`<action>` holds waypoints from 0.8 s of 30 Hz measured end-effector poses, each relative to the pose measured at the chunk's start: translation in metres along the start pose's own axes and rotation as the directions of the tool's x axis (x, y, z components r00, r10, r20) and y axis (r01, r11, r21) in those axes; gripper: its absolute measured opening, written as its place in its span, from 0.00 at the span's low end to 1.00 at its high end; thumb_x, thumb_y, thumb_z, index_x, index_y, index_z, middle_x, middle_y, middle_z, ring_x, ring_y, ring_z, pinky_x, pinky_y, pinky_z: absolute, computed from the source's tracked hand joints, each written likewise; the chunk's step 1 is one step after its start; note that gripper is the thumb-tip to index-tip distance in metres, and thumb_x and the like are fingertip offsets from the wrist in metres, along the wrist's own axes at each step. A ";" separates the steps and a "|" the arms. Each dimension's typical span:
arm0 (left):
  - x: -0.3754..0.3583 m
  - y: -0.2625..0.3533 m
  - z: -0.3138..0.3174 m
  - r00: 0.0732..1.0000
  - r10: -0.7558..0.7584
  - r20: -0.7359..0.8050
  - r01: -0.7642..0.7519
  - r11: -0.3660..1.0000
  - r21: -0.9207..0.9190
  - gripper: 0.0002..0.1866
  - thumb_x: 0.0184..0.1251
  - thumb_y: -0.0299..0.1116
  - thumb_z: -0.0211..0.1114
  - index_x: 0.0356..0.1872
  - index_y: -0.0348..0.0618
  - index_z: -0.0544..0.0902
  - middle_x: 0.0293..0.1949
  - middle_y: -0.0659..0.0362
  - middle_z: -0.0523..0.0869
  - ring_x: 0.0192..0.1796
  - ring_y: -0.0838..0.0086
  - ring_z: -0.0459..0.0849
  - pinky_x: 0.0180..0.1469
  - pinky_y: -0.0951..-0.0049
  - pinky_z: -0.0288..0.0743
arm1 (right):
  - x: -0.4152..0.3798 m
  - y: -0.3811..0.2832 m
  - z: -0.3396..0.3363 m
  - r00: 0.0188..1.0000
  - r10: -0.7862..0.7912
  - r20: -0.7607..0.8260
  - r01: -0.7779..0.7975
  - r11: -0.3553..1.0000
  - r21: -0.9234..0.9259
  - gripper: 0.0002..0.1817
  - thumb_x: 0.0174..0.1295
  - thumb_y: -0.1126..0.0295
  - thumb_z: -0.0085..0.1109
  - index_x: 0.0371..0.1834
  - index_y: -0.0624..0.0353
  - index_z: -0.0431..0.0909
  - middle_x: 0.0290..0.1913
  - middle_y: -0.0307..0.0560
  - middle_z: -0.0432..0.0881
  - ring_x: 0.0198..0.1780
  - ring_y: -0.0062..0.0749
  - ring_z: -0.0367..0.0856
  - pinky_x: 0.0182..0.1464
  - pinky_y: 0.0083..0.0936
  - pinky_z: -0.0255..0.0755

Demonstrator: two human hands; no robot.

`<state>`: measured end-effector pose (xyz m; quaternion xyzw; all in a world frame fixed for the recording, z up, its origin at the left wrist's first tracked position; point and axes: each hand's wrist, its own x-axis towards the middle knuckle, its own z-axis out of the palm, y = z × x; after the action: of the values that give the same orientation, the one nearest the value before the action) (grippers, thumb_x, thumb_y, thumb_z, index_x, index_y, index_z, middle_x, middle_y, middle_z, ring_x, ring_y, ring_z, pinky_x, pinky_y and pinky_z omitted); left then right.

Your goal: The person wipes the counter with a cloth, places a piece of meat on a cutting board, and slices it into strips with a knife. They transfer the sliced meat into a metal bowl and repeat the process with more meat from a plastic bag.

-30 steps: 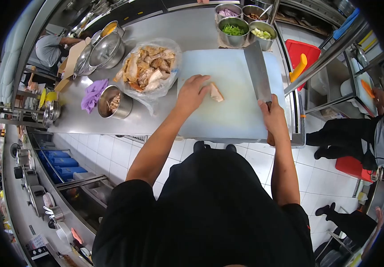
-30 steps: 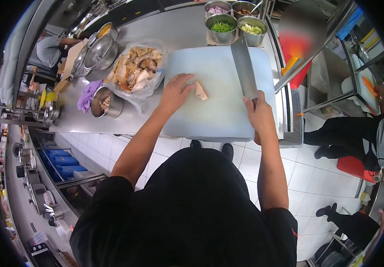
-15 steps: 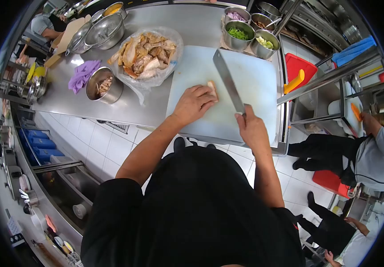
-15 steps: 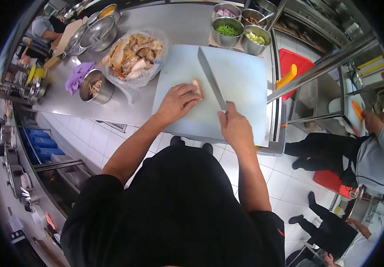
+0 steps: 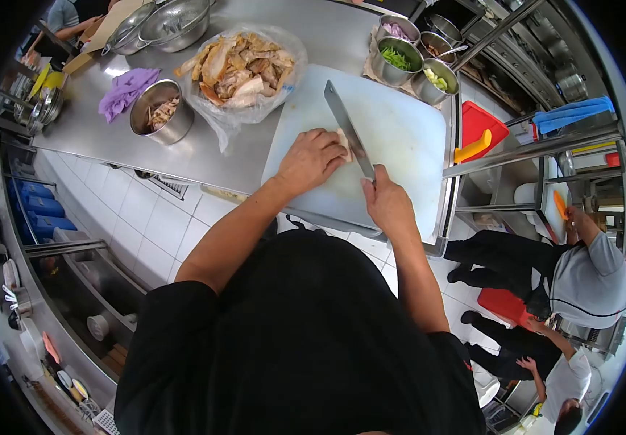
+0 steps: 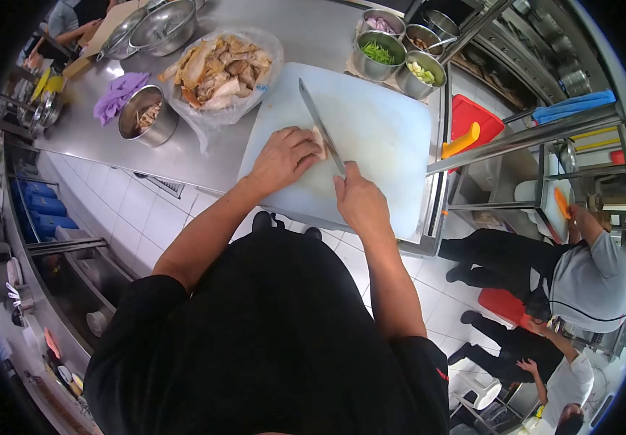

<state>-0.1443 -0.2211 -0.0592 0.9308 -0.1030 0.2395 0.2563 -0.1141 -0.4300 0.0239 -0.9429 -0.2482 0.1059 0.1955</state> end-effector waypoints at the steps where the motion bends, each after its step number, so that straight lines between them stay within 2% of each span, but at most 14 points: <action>1: -0.001 0.000 0.001 1.000 0.008 -0.005 -0.008 1.000 0.003 0.10 0.62 0.35 0.71 0.44 0.52 0.88 0.54 0.62 0.82 0.61 0.60 0.77 0.63 0.58 0.71 | 0.000 0.006 0.003 0.999 0.007 0.037 -0.006 0.999 -0.041 0.19 0.76 0.58 0.53 0.59 0.61 0.71 0.32 0.62 0.86 0.37 0.64 0.86 0.41 0.55 0.78; 7: -0.001 -0.002 0.001 0.999 0.017 -0.051 -0.016 1.000 0.010 0.08 0.62 0.35 0.71 0.43 0.52 0.88 0.53 0.62 0.83 0.60 0.60 0.78 0.62 0.58 0.72 | -0.005 0.005 -0.005 0.997 0.007 -0.077 -0.006 1.000 0.012 0.19 0.76 0.58 0.54 0.58 0.61 0.71 0.30 0.61 0.86 0.36 0.64 0.86 0.41 0.55 0.78; 10: -0.002 -0.001 0.003 0.998 0.014 -0.065 -0.013 1.000 0.008 0.08 0.63 0.36 0.71 0.41 0.51 0.88 0.52 0.61 0.83 0.59 0.60 0.78 0.62 0.58 0.72 | -0.012 -0.017 -0.017 0.989 -0.023 -0.149 0.042 0.991 0.130 0.17 0.76 0.59 0.56 0.56 0.61 0.70 0.29 0.63 0.84 0.36 0.68 0.84 0.38 0.58 0.75; 13: -0.002 -0.001 0.002 0.999 -0.005 -0.044 0.006 1.000 0.005 0.08 0.65 0.38 0.70 0.41 0.51 0.89 0.52 0.62 0.83 0.59 0.62 0.78 0.63 0.59 0.71 | -0.011 -0.012 -0.003 0.995 -0.026 -0.100 0.031 0.999 0.043 0.17 0.76 0.59 0.55 0.55 0.62 0.70 0.29 0.63 0.84 0.35 0.68 0.84 0.38 0.58 0.75; 16: -0.001 -0.003 0.002 0.998 0.006 -0.056 -0.005 1.000 0.013 0.08 0.64 0.38 0.70 0.41 0.50 0.89 0.51 0.62 0.83 0.59 0.62 0.78 0.63 0.59 0.71 | -0.008 0.004 0.006 1.000 0.016 0.020 -0.015 0.999 -0.041 0.17 0.76 0.59 0.55 0.55 0.62 0.70 0.29 0.64 0.84 0.35 0.68 0.84 0.39 0.58 0.75; 19: -0.004 -0.001 0.003 0.998 -0.004 -0.057 0.004 1.000 0.016 0.08 0.64 0.38 0.70 0.41 0.50 0.89 0.50 0.61 0.83 0.59 0.62 0.78 0.62 0.59 0.71 | -0.008 0.008 0.002 0.999 -0.024 -0.032 0.022 0.999 -0.045 0.18 0.76 0.59 0.55 0.56 0.62 0.70 0.29 0.64 0.85 0.35 0.68 0.84 0.39 0.58 0.75; 22: -0.003 -0.002 0.001 0.999 -0.010 -0.048 0.011 1.000 0.020 0.08 0.63 0.37 0.71 0.40 0.50 0.89 0.50 0.61 0.83 0.58 0.61 0.78 0.61 0.58 0.72 | -0.010 -0.005 -0.013 0.998 0.031 -0.059 -0.029 0.999 0.022 0.18 0.76 0.59 0.54 0.56 0.62 0.70 0.32 0.65 0.86 0.37 0.66 0.86 0.40 0.56 0.77; 24: -0.003 -0.001 0.001 0.998 0.002 -0.065 -0.001 1.000 0.014 0.07 0.62 0.35 0.72 0.39 0.50 0.88 0.50 0.60 0.83 0.57 0.59 0.79 0.59 0.57 0.73 | -0.015 -0.020 -0.020 0.997 0.009 -0.080 -0.002 0.996 0.086 0.18 0.75 0.59 0.54 0.55 0.62 0.70 0.32 0.65 0.86 0.37 0.67 0.85 0.40 0.57 0.77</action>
<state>-0.1460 -0.2210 -0.0620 0.9241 -0.0936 0.2707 0.2530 -0.1295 -0.4282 0.0518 -0.9378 -0.2326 0.0793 0.2454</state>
